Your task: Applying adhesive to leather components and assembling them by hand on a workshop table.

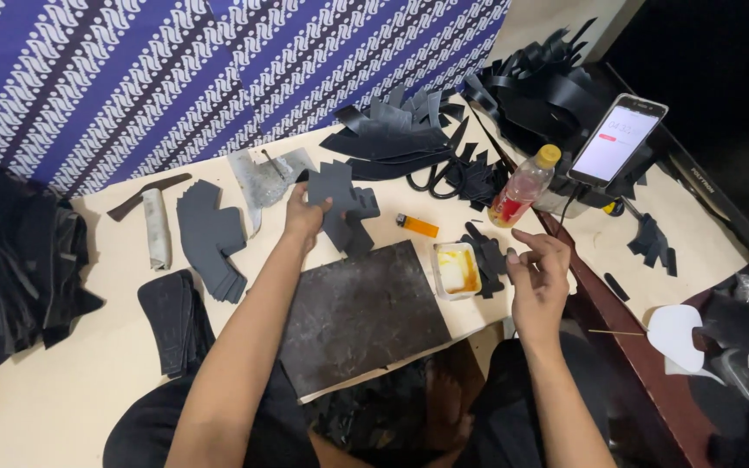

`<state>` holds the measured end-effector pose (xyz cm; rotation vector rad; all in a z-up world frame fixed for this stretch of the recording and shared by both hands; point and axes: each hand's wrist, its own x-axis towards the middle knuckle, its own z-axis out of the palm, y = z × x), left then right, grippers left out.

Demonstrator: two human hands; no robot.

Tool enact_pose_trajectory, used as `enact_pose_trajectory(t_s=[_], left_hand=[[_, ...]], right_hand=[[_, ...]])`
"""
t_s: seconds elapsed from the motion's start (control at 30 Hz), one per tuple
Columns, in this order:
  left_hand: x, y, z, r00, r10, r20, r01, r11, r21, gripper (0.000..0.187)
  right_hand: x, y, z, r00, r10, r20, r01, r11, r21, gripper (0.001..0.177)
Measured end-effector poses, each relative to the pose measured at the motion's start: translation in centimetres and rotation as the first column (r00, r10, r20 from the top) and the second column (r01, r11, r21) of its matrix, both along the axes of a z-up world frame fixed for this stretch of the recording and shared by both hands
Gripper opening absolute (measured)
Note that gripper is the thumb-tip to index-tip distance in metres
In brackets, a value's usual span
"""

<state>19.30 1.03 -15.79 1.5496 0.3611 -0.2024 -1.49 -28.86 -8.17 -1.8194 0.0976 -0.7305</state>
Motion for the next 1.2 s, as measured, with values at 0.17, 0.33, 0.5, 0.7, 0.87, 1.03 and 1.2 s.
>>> enact_pose_trajectory(t_s=[0.17,0.33,0.5,0.7,0.87,1.03,1.2], left_hand=[[-3.7,-1.1,5.5,0.993,-0.022,0.113,0.026,0.999,-0.033,0.049],[-4.3,-1.0,6.3,0.977,0.019,0.212,-0.014,1.000,-0.026,0.058],[-3.2,-0.9,2.2,0.998,-0.020,0.060,0.017,0.998,0.056,0.056],[2.8,0.1,-8.4,0.987,-0.076,0.140,-0.008,0.855,0.518,0.057],[-0.2,-1.0,-3.5,0.976,-0.132,0.174,-0.067,0.576,0.815,0.058],[-2.9,-0.5,1.2,0.963,-0.177,0.205,-0.104,0.458,0.883,0.066],[-2.2,5.4,1.7,0.902,-0.185,0.390,-0.309,0.353,0.883,0.050]], right_hand=[[0.1,-0.2,0.2,1.000,0.004,-0.021,-0.004,1.000,0.010,0.028],[-0.2,-0.1,0.5,0.999,0.000,-0.040,0.000,1.000,-0.001,0.030],[-0.2,0.0,0.5,0.999,-0.012,-0.051,0.012,1.000,0.000,0.028],[-0.4,0.3,0.9,0.998,-0.001,-0.058,0.001,1.000,0.006,0.027],[-0.6,0.4,1.1,0.998,0.000,-0.057,0.000,1.000,-0.007,0.027],[-0.7,0.6,1.2,0.999,0.008,-0.051,-0.009,1.000,-0.008,0.027],[-0.7,0.7,0.9,0.999,0.019,-0.050,-0.019,1.000,-0.013,0.027]])
